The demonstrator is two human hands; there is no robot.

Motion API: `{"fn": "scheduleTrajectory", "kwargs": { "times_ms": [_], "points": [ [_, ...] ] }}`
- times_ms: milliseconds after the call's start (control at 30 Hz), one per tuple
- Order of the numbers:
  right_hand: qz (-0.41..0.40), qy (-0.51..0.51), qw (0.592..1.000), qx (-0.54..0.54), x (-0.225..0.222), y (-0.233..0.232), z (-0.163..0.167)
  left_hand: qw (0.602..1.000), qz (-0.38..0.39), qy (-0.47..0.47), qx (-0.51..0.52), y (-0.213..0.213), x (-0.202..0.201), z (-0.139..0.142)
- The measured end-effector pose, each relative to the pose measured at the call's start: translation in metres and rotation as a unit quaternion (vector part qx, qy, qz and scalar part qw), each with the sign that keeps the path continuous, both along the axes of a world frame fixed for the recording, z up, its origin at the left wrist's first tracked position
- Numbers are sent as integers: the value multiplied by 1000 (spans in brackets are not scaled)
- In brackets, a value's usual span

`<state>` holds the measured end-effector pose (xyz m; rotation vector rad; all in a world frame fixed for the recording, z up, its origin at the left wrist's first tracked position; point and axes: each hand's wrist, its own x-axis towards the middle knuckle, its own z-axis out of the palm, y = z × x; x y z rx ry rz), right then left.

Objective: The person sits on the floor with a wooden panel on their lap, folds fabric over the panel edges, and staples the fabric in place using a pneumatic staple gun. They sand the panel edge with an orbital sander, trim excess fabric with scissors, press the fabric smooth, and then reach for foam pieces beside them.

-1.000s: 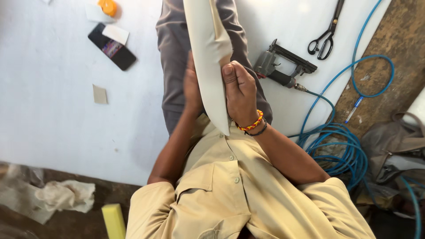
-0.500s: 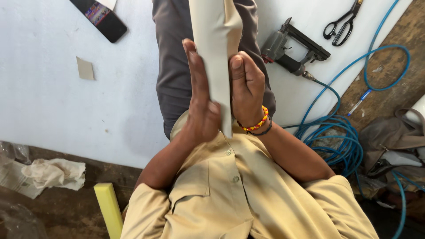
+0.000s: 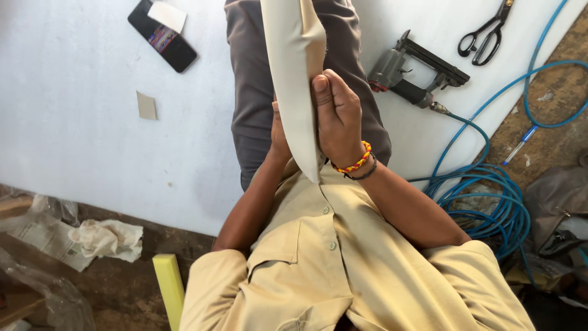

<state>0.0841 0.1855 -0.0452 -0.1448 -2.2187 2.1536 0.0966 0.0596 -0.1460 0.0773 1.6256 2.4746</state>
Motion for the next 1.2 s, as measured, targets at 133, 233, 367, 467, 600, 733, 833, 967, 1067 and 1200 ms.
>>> {"fn": "scheduleTrajectory", "kwargs": {
  "times_ms": [133, 233, 367, 467, 600, 733, 833, 967, 1067, 1200],
  "points": [
    [-6, 13, 1000, 10, 0, 0, -5, 995, -1, 72, -73, -2, 3, 25],
    [-5, 7, 1000, -13, -1, 3, -9, 962, -6, 166, -215, -4, 0, 68],
    [-5, -15, 998, -67, -2, 7, -11, 799, -32, 316, -510, 1, -4, 114],
    [-8, -19, 994, -105, -1, 6, -11, 772, -15, 380, -508, 0, -5, 119],
    [6, -17, 1000, -15, 1, -3, -9, 972, 71, 118, -192, -19, -19, 70],
    [6, 13, 1000, -3, -3, -10, -5, 968, 22, -137, -207, -26, -57, -12],
    [1, 19, 1000, 18, -3, -14, -2, 991, 13, -99, -88, -25, -65, -27],
    [-25, 11, 999, 19, 0, -18, -7, 999, -13, -3, -42, -32, -49, 12],
    [-34, 19, 999, 3, 3, -20, -13, 977, -19, 121, -173, -31, -44, 58],
    [-11, 0, 998, -60, 4, -22, -15, 925, -40, 171, -335, -33, -41, 96]
  ]
}}
